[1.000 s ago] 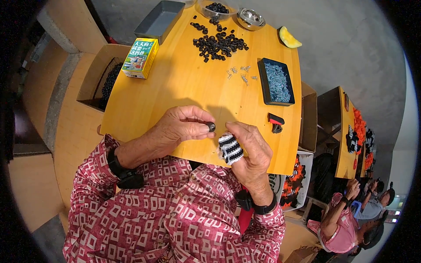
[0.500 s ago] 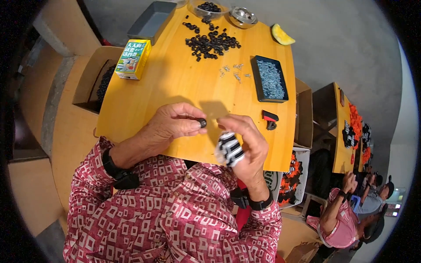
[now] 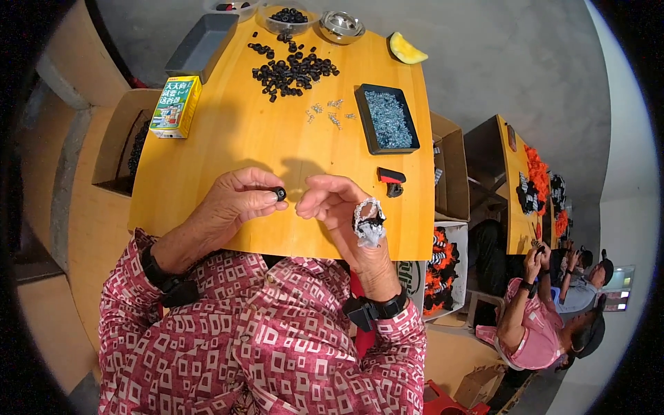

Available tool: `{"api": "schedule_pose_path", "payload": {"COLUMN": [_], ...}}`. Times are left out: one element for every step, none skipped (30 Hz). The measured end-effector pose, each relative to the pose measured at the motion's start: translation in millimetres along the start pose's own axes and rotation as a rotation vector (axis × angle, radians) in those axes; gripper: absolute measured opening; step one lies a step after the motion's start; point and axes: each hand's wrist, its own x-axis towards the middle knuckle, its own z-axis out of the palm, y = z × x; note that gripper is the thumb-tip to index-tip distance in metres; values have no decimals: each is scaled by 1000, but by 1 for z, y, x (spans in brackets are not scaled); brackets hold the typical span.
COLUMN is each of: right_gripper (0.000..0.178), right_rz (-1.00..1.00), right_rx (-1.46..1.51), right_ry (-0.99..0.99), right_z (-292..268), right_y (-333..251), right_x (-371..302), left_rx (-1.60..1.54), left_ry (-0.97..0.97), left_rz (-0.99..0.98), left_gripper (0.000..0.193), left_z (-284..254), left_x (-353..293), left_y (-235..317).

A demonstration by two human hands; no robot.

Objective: The person assembles craft items by inserting black components into small striped knitted fabric sleeves by hand.

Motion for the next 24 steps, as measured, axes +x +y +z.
{"api": "schedule_pose_path", "payload": {"right_gripper": [82, 85, 85, 87, 89, 89, 91, 92, 92, 92, 86, 80, 80, 71, 62, 62, 56, 49, 49, 47, 44, 44, 43, 42], "right_rz": [-8, -17, -19, -22, -24, -25, -3, 20, 43, 42, -29, -99, -100, -84, -68, -68, -71, -74, -73, -62, -50, -52, -44, -37], "right_rx": [83, 163, 157, 195, 234, 230, 295, 362, 366, 363, 355, 346, 349, 274, 198, 200, 199, 198, 199, 204, 209, 209, 169, 129], "right_ry": [-57, -109, -104, -145, -191, -189, -201, -215, -193, -193, -142, -91, -92, -34, 23, 22, 16, 9, 8, -3, -15, -12, -12, -11], "right_z": [-2, -5, -8, -11, -13, -14, -14, -14, -14, -14, -11, -9, -9, -11, -11, -11, -11, -11, -10, -9, -8, -8, -8, -8], "right_y": [2, 4, 6, 9, 11, 12, 14, 14, 13, 12, 13, 14, 14, 11, 9, 9, 9, 10, 10, 9, 9, 8, 8, 8], "right_x": [1, 1, 1, 1, 1, 1, 0, -1, -2, -3, -2, -1, 0, 0, 1, 1, 1, 1, 1, 1, 1, 0, 1, 1], "left_rx": [-10, -12, -8, -5, -7, -13, -18, -20, -16, -13, -11, -11, -10, -9, -9, -8, -7, -11, -14, -13, -10, -7, -6, -9], "left_ry": [2, -5, 6, 16, 12, 15, 18, 15, 17, 19, 20, 15, 11, 12, 14, 16, 17, 15, 14, 12, 12, 11, 11, 7], "left_rz": [8, 6, 4, 3, 3, 10, 16, 18, 12, 6, 6, 5, 4, 5, 4, 4, 4, 12, 21, 19, 10, 2, 2, 2], "left_gripper": [18, 18, 18, 18, 18, 18, 18, 18, 18, 18, 18, 18, 18, 18, 18, 18, 18, 19, 19, 19, 19, 19, 19, 19], "left_z": [0, 1, 2, 2, 2, 0, -1, -1, -1, -1, -1, -2, -2, -2, -2, -2, -3, -4, -4, -4, -3, -3, -3, -4], "left_x": [0, 1, 1, 1, 1, 1, 1, 1, 0, 1, 1, 2, 2, 2, 2, 2, 2, 3, 3, 4, 4, 4, 4, 4], "left_y": [0, 0, 0, 1, 0, -1, -1, -1, -1, 0, 0, -1, -1, -1, -1, -1, -2, -3, -3, -3, -2, -1, -1, -2]}}
